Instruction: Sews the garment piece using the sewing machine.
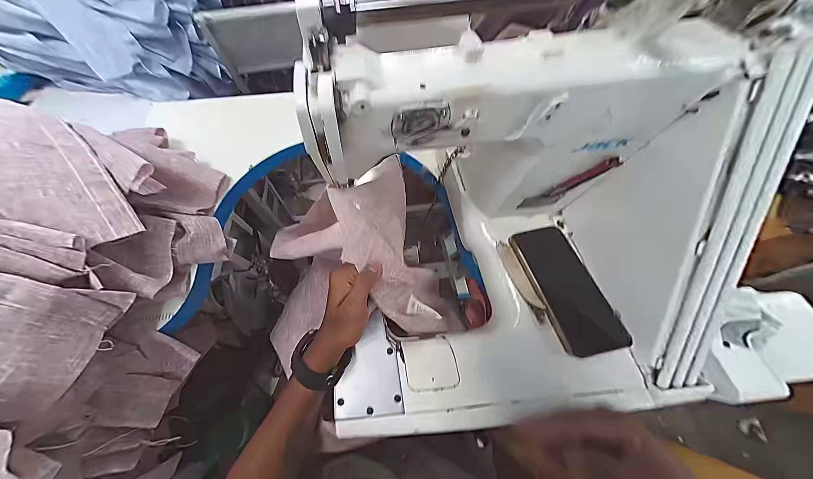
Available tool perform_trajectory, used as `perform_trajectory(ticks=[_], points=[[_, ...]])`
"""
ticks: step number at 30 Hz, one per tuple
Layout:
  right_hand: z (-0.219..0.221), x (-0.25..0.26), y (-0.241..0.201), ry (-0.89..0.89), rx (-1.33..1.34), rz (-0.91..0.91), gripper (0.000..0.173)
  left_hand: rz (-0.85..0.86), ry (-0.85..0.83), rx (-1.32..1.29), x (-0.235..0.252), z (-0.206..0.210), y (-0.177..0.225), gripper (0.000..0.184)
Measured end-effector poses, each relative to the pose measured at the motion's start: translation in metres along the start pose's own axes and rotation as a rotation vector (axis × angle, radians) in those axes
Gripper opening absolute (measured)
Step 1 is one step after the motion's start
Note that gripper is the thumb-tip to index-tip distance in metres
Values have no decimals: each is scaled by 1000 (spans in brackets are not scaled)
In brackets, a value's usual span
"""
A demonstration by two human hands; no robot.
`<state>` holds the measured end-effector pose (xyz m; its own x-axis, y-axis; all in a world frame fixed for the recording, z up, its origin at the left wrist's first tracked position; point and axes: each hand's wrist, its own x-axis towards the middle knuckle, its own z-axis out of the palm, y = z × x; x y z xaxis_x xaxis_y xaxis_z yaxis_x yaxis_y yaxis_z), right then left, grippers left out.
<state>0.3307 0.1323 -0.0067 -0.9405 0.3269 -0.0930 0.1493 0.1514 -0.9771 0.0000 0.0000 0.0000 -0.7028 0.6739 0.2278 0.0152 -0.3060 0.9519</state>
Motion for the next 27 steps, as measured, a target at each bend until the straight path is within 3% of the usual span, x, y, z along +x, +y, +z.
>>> perform_trajectory(ticks=[2, 3, 5, 7, 9, 10, 13, 15, 17, 19, 21, 22, 24, 26, 27], points=[[23, 72, -30, 281, -384, -100, 21, 75, -36, -107, -4, 9, 24, 35], [33, 110, -40, 324, -424, -140, 21, 136, -59, -97, -4, 12, 32, 34], [63, 163, -68, 345, -201, -301, 14, 245, -29, 44, 5, 9, 41, 35], [84, 185, -97, 265, -17, -504, 21, 271, 52, 49, 18, -1, 41, 37], [106, 186, -108, 254, -53, -575, 36, 204, 158, -24, 13, -10, 42, 40], [117, 188, -111, 301, -167, -606, 41, 179, 201, -73, 12, -13, 43, 41], [151, 207, -108, 517, -615, -722, 24, 140, 246, -193, 6, -20, 45, 42], [153, 211, -109, 485, -560, -581, 22, 80, 209, -172, -3, -30, 40, 41], [106, 212, -115, 444, -625, -327, 24, 19, 188, 99, -11, -66, 27, 33], [34, 211, -118, 619, -1002, -43, 28, -101, 196, 532, -24, -131, 3, 17], [-7, 210, -114, 866, -1177, 227, 34, -225, 269, 716, -37, -188, -16, 31], [-4, 211, -115, 926, -1207, 205, 36, -197, 301, 748, -40, -194, -16, 41], [56, 221, -117, 753, -1207, -40, 43, -5, 222, 789, -36, -165, -2, 48], [120, 241, -102, 354, -1145, -304, 32, 157, 37, 777, -30, -102, 15, 44], [132, 260, -96, 206, -1119, -394, 28, 216, 8, 808, -29, -78, 21, 41]])
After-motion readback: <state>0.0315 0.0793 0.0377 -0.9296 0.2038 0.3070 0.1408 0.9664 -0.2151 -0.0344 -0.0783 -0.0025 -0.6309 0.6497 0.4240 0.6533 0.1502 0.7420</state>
